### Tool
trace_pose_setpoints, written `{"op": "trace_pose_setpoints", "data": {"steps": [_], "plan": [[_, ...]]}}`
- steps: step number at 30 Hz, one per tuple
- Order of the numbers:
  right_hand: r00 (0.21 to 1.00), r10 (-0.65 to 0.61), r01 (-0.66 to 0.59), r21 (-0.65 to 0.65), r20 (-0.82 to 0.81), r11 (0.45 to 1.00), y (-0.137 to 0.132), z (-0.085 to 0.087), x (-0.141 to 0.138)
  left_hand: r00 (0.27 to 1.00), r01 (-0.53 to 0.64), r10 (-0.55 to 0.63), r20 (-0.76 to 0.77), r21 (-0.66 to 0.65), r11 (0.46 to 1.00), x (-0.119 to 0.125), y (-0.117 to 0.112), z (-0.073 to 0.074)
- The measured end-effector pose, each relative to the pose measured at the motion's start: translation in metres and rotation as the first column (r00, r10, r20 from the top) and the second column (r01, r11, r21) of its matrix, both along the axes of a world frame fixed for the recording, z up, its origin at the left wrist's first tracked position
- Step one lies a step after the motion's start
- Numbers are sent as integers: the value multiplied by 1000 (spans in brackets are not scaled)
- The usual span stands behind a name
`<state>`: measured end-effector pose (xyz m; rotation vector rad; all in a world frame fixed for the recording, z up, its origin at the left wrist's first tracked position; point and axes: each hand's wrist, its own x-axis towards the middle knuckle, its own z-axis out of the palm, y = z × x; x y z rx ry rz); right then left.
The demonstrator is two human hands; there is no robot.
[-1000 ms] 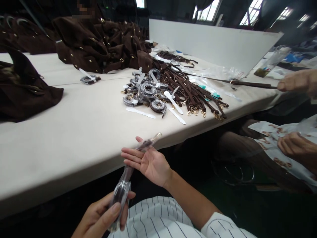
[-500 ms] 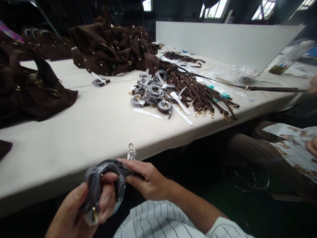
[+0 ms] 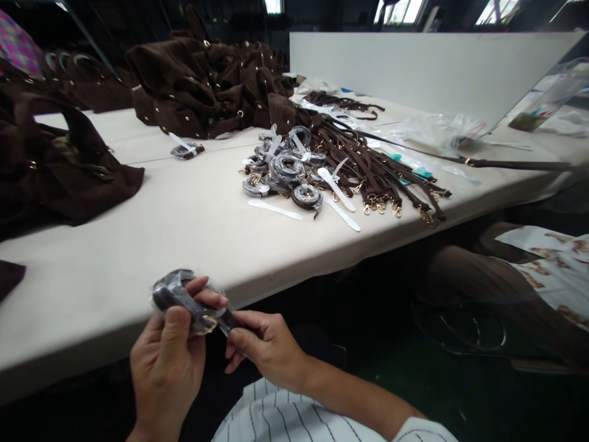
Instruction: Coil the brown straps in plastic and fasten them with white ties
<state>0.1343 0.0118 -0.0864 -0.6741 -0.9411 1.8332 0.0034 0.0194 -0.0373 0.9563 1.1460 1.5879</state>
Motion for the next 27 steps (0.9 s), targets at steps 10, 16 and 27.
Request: {"op": "trace_pose_setpoints", "data": {"steps": [10,16,27], "plan": [[995,7,-18,-110,-102,994,0,-3,6,595,180,-46,-802,76,981,-13,6,-25],[996,-88,90,-107,21,990,-3,-8,5,427,306,-107,-898,33,951,-23,15,-46],[986,41,-95,-336,-164,937,-18,-25,6,548,310,-382,-744,-243,919,-39,-5,-83]]}}
